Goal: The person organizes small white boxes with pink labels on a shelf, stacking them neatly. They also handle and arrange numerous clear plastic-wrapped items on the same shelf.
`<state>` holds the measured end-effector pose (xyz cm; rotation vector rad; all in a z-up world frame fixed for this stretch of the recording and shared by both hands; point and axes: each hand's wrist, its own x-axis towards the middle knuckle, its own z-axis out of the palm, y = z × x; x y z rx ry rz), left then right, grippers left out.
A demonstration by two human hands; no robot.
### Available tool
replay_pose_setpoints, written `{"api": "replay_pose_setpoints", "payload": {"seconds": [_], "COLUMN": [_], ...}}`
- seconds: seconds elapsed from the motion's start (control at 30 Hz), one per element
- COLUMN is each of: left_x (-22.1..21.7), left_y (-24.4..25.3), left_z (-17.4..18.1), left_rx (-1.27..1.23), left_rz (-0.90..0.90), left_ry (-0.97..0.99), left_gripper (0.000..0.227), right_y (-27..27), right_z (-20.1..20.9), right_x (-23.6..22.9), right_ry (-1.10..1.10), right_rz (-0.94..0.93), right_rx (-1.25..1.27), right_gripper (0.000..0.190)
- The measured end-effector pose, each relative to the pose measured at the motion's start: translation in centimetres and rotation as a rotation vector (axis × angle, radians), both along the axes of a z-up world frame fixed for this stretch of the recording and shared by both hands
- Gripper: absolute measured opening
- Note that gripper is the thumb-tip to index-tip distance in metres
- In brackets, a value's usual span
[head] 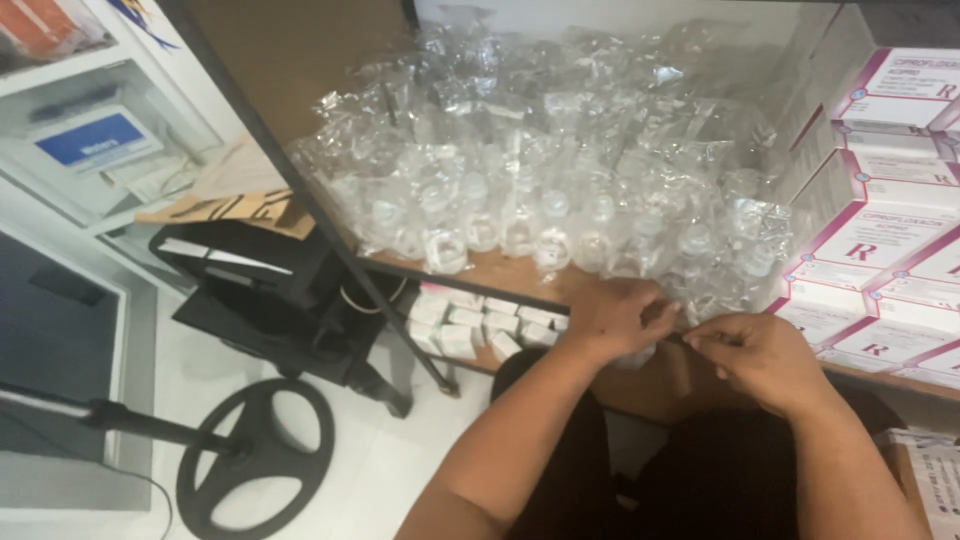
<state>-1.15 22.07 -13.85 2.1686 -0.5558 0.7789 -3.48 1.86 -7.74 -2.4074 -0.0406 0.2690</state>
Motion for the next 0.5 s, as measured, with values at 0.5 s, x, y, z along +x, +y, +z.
{"api": "replay_pose_setpoints", "payload": {"seconds": [0.5], "left_x": [0.0], "left_y": [-0.2], "left_z": [-0.6], "left_rx": [-0.004], "left_rz": [0.017], "left_ry": [-0.146], "left_gripper": [0.021], "right_y": [-1.0], "right_z": [-1.9], "right_x": [0.6], "right_ry": [0.016], "right_rz": [-0.016], "right_rx": [0.095], "right_gripper": [0.025]}}
